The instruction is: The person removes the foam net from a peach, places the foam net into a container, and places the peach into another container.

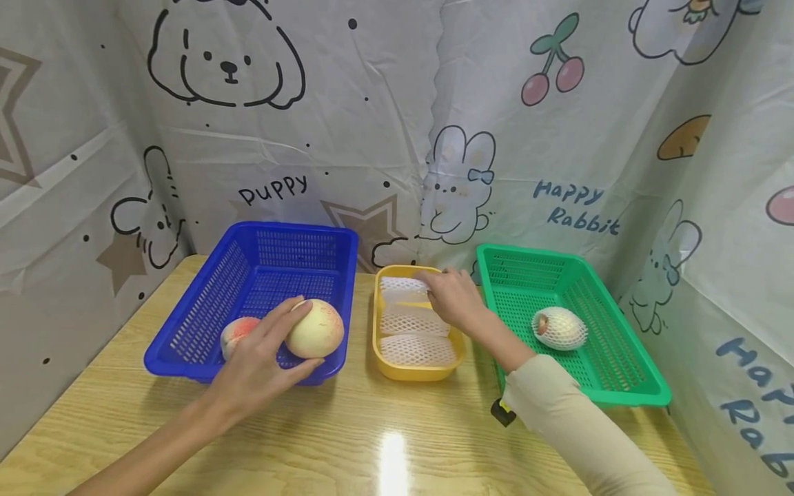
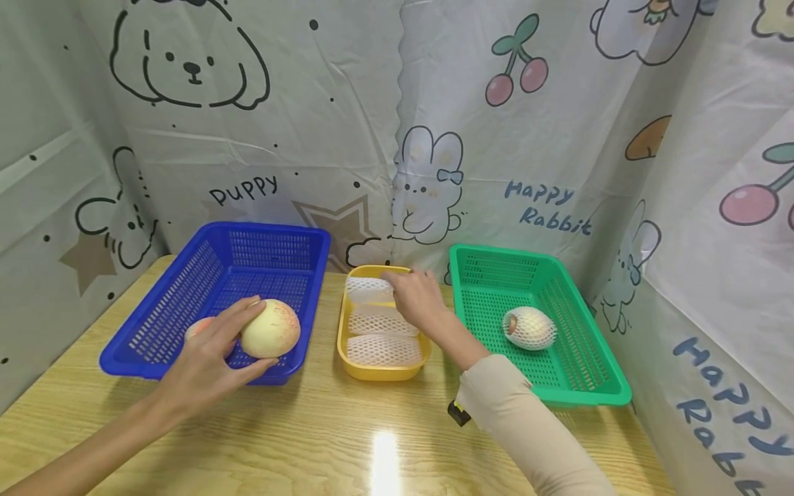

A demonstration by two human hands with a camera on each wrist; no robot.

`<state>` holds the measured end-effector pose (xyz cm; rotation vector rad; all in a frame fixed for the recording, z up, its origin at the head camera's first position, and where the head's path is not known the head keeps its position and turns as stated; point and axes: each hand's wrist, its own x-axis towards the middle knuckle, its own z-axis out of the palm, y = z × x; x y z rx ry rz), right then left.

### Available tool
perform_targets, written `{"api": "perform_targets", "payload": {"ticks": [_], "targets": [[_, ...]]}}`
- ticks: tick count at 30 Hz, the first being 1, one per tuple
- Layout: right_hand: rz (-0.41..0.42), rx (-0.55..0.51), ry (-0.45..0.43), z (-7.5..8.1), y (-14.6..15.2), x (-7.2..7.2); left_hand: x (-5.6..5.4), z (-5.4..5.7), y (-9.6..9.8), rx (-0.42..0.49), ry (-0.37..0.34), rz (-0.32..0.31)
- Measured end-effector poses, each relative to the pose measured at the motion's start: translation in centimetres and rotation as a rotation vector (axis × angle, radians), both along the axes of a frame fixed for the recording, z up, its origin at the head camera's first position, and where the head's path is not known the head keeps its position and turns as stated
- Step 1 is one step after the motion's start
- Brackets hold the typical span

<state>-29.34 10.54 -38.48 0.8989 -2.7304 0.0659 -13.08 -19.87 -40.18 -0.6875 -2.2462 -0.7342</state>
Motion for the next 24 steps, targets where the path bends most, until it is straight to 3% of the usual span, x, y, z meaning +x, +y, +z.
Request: {"api": "perform_targets", "payload": {"ticks": [15, 24], "targets": [[0.070, -0.108, 0.166, -2.6, -0.3, -1.3, -0.1, -0.2, -0.4, -0.015, -0.007, 0.012], [0.042, -0.092, 0.219, -3.9, -0.3, -2.0, -0.1, -0.1, -0.4, -0.015, -0.010, 0.016]]}}
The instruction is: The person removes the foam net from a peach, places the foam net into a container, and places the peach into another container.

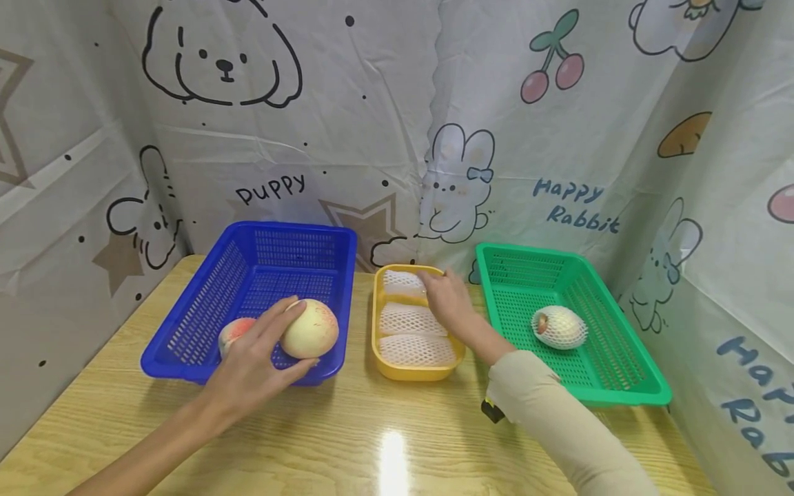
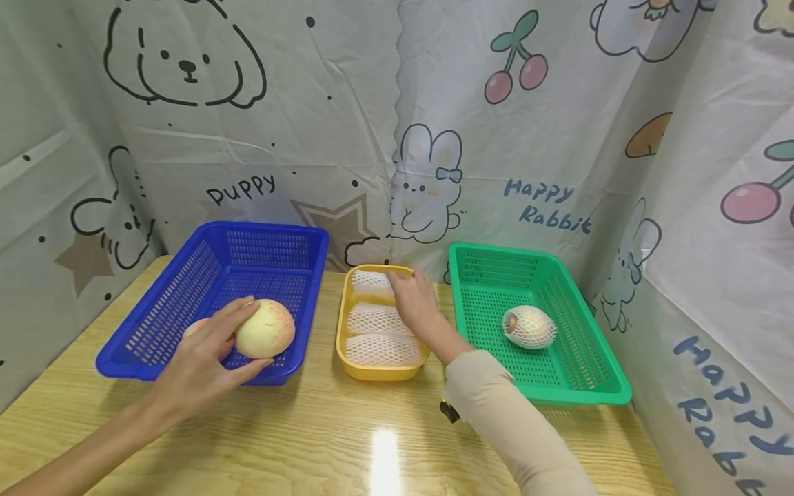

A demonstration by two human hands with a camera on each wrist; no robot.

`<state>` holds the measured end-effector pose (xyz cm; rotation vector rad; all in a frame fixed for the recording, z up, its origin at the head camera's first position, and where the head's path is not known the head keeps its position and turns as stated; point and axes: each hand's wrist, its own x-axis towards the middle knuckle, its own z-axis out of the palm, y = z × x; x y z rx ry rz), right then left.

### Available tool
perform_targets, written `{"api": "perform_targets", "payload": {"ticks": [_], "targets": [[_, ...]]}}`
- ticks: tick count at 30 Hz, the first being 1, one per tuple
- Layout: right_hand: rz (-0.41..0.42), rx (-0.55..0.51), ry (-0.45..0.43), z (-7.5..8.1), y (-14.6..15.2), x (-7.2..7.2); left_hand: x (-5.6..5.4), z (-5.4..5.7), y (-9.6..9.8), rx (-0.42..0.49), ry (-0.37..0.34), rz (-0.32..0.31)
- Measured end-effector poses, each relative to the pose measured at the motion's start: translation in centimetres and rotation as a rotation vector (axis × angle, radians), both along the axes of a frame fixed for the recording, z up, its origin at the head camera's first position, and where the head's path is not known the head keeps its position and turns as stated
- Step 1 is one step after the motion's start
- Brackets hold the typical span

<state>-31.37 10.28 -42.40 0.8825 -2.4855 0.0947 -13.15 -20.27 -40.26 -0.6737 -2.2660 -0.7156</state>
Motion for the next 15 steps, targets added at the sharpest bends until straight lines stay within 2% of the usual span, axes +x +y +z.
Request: {"api": "perform_targets", "payload": {"ticks": [9, 12, 15], "targets": [[0.011, 0.048, -0.103, -0.49, -0.22, 0.12, -0.04, 0.03, -0.17, 0.008, -0.002, 0.020], [0.017, 0.109, -0.168, -0.45, -0.39, 0.44, -0.14, 0.03, -0.31, 0.014, 0.009, 0.021], [-0.014, 0.198, -0.257, -0.38, -0.64, 0.70, -0.27, 0.03, -0.35, 0.021, 0.031, 0.033]]}}
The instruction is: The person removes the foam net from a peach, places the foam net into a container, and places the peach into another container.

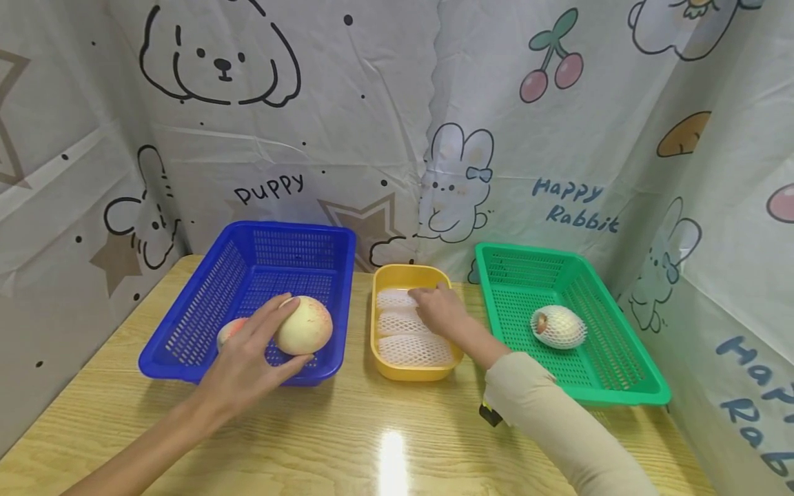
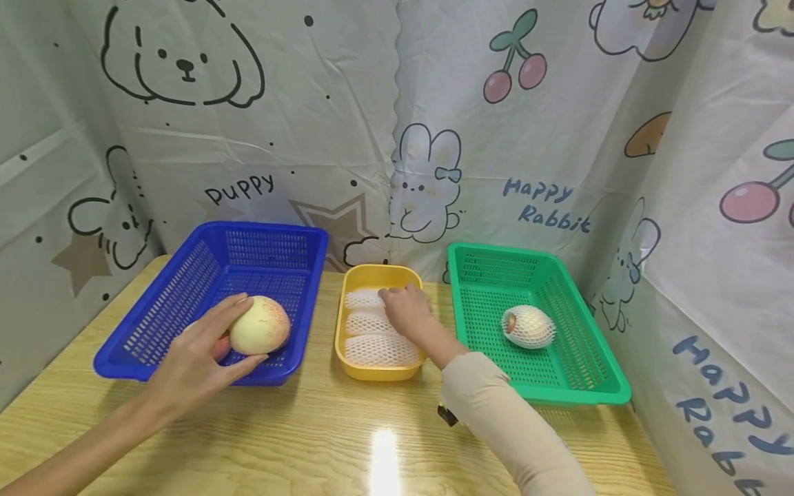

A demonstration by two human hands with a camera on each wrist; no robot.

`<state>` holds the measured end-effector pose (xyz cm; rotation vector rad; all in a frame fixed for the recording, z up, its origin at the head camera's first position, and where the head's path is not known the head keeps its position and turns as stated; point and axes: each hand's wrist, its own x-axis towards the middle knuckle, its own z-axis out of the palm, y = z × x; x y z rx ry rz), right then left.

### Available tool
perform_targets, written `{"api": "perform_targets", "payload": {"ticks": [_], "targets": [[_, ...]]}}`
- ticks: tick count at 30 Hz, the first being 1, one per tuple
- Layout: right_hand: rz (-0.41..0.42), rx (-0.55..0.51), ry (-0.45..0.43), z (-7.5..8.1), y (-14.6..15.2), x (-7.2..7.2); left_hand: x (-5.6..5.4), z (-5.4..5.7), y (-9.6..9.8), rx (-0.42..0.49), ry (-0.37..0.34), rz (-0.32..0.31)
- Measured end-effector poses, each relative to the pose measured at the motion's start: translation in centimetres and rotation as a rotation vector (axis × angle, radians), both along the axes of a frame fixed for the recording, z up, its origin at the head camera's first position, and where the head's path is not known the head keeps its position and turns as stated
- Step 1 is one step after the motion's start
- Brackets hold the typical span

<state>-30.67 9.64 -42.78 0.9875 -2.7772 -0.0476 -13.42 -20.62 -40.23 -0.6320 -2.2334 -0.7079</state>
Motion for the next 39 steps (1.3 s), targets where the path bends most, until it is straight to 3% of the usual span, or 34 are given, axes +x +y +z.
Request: {"api": "perform_targets", "payload": {"ticks": [4, 8, 15, 18, 23, 39], "targets": [[-0.096, 0.113, -0.154, 0.2, -0.5, 0.3, -0.1, 0.1, -0.1, -0.005, 0.022, 0.029], [-0.190, 0.154, -0.308, 0.5, -0.8, 0.3, -0.3, 0.3, -0.5, -0.019, 0.017, 0.021], [-0.225, 0.173, -0.430, 0.5, -0.7, 0.4, -0.8, 0.1, -1.4, -0.029, -0.003, 0.036], [-0.208, 0.178, -0.430, 0.4, -0.7, 0.5, -1.0, 0.0, -1.8, -0.031, -0.006, 0.049], [-0.176, 0.204, -0.356, 0.2, -0.6, 0.5, -1.5, -0.1, -2.4, -0.035, -0.030, 0.066], [-0.188, 0.157, -0.292, 0.5, -0.6, 0.7, -2.7, -0.2, -3.4, -0.046, -0.038, 0.079]]}}
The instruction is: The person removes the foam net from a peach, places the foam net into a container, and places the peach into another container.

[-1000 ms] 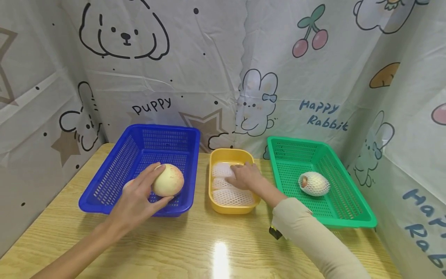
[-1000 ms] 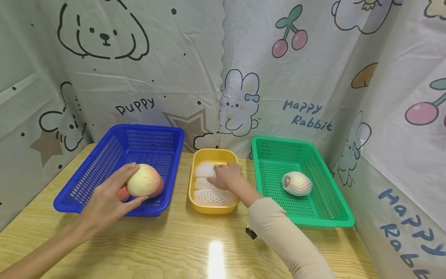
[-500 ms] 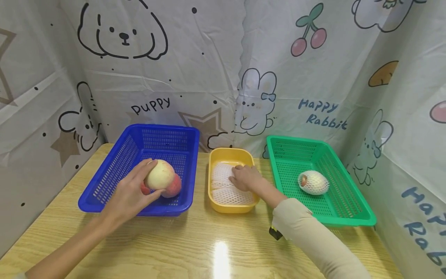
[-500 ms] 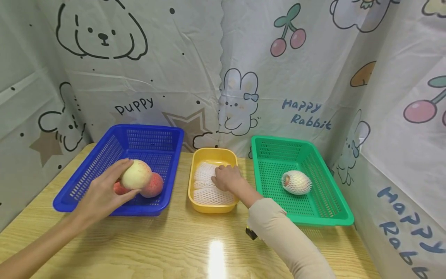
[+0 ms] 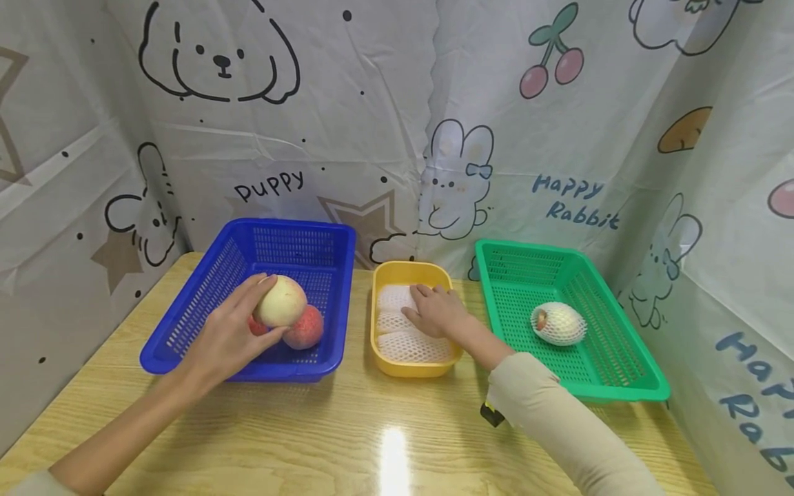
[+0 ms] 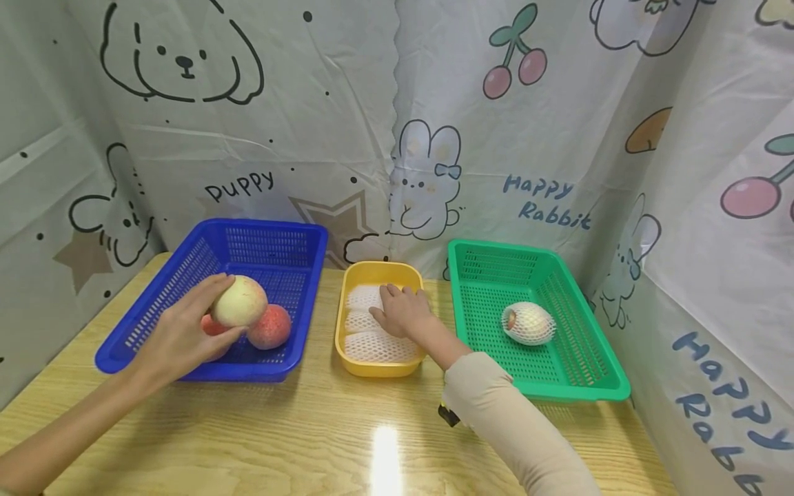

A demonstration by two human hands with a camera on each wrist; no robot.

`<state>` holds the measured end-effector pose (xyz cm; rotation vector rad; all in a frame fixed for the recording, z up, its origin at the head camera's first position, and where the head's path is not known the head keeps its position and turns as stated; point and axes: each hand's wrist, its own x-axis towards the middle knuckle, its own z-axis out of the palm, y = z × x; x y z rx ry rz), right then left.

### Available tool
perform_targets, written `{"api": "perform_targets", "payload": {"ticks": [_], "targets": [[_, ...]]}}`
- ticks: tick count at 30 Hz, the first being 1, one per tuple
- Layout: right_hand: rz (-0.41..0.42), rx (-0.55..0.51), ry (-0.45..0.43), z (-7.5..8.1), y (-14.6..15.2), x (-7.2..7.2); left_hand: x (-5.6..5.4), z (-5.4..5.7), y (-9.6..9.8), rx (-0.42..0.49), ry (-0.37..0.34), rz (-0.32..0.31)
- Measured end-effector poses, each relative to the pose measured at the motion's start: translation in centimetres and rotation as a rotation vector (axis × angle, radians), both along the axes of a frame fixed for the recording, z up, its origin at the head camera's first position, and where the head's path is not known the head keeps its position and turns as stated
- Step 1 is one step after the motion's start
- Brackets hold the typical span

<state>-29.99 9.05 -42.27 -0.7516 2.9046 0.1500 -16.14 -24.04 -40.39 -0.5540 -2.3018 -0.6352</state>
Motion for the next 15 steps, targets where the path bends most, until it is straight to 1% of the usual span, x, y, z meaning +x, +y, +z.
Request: {"api": "perform_targets", "payload": {"ticks": [4, 7, 12, 15], "targets": [[0.001, -0.012, 0.017, 0.16, 0.00, 0.06, -0.17, 0.00, -0.16, 0.001, -0.007, 0.005], [0.023, -0.044, 0.056, 0.26, -0.03, 0.11, -0.27, -0.01, -0.30, 0.004, -0.013, 0.008], [0.074, -0.112, 0.131, 0.58, -0.13, 0.46, -0.36, 0.00, -0.54, 0.008, -0.024, 0.016], [0.125, -0.152, 0.173, 0.95, -0.24, 0.91, -0.45, -0.01, -0.60, 0.008, -0.030, 0.023]]}}
